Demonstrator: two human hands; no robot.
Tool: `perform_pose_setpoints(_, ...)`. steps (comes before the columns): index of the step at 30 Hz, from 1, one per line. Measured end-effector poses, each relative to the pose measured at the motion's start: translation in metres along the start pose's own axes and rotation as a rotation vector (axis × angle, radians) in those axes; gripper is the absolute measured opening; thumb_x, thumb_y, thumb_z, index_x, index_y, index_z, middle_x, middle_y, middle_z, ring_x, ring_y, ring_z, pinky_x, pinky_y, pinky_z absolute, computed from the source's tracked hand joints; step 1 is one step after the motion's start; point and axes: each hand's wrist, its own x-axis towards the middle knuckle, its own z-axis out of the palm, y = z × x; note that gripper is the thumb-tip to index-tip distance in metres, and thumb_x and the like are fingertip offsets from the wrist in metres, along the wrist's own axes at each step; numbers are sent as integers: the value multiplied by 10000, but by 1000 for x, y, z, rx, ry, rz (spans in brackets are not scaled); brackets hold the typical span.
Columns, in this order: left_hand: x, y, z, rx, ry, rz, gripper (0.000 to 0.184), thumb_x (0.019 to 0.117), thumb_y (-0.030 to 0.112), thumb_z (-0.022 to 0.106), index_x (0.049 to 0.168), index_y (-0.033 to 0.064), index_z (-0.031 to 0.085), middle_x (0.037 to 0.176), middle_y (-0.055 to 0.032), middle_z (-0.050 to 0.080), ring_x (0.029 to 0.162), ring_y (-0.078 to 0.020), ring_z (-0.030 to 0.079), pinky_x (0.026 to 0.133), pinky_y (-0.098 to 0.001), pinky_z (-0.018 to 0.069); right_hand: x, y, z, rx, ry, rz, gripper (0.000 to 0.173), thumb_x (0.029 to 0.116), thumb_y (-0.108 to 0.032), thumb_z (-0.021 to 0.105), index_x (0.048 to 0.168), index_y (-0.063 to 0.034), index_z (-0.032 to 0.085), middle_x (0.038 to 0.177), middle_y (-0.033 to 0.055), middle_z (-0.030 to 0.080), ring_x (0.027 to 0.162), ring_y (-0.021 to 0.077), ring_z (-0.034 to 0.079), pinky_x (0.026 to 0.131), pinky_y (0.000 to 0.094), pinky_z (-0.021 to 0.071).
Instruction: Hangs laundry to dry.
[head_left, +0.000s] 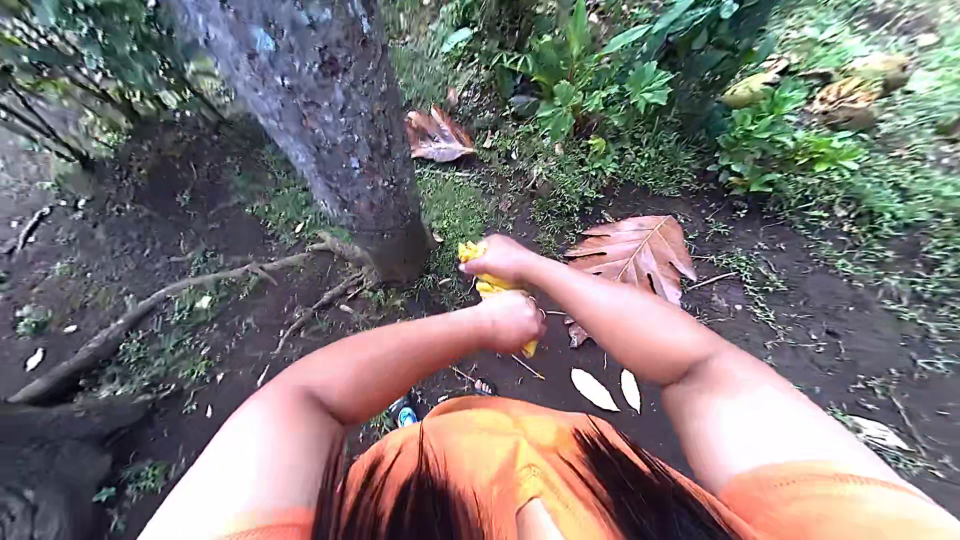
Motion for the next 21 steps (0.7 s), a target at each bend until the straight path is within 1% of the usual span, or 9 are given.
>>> perform_pose_setpoints(3, -18, -25, 34, 101, -21, -102, 167, 890, 9, 685, 1051, 17, 727, 1075, -164, 708, 1118, -352, 646, 1019, -523, 479, 28, -26, 23, 31, 121, -10, 454, 898, -461, 731, 1044, -32, 712, 981, 198, 695, 948, 368, 676, 836, 634, 528)
perform_pose_setpoints(7, -88, -57, 48, 7, 534, -16, 237, 797, 240, 842, 1016, 172, 780, 1272, -91, 691, 1362, -349, 516, 1226, -620, 226, 35, -47, 17, 494, 346, 27, 425, 943, -419, 705, 1080, -16, 696, 933, 137, 687, 843, 253, 664, 794, 503, 557)
perform_pose_setpoints(9, -112, -56, 44, -245, 800, -193, 584, 869, 594, 683, 1304, 204, 710, 1538, -144, 505, 1519, -387, 302, 1211, -708, 69, 35, -55, 14, 735, 469, -10, 380, 960, -404, 693, 1026, -30, 668, 831, 70, 650, 717, 166, 630, 699, 411, 562)
perform_pose_setpoints(11, -121, -52, 34, -605, 970, -469, 951, 893, 811, 385, 1562, 138, 442, 1695, -175, 214, 1588, -366, 86, 1201, -733, -13, 32, -67, 12, 857, 608, -131, 321, 963, -356, 699, 983, -38, 660, 788, 51, 646, 684, 141, 628, 681, 380, 568)
perform_pose_setpoints(12, -121, -51, 29, -805, 1050, -615, 960, 928, 784, 268, 1627, 126, 291, 1721, -154, 116, 1595, -330, 53, 1215, -716, 12, 28, -76, 13, 844, 682, -236, 285, 964, -322, 700, 968, -39, 672, 771, 37, 651, 676, 122, 632, 680, 358, 569)
perform_pose_setpoints(14, -116, -46, 22, -1273, 1262, -840, 832, 1028, 688, 156, 1654, 141, 185, 1717, -117, 161, 1577, -260, 179, 1259, -587, 169, 15, -95, 19, 698, 836, -526, 219, 954, -258, 696, 936, -41, 674, 763, -3, 670, 683, 68, 653, 688, 304, 586)
perform_pose_setpoints(17, -110, -37, 4, -1840, 1459, -866, 793, 1009, 741, 180, 1632, 254, 229, 1584, -86, 442, 1432, -259, 460, 1140, -554, 428, -3, -117, 26, 387, 1038, -1026, 227, 944, -215, 712, 861, -5, 691, 814, 48, 675, 772, 80, 653, 731, 287, 574)
perform_pose_setpoints(19, -115, -28, -6, -2073, 1433, -834, 819, 947, 833, 216, 1607, 349, 249, 1562, -99, 454, 1401, -342, 466, 1037, -680, 433, -13, -126, 30, 322, 1124, -1198, 237, 949, -246, 718, 862, -28, 692, 838, 52, 674, 819, 86, 659, 761, 285, 576)
perform_pose_setpoints(21, -113, -18, -11, -2274, 1498, -716, 794, 943, 831, 255, 1537, 320, 384, 1442, -97, 549, 1250, -325, 578, 889, -594, 542, -23, -130, 40, 395, 1138, -1242, 222, 946, -254, 717, 889, -42, 682, 858, 24, 658, 833, 68, 644, 761, 265, 566)
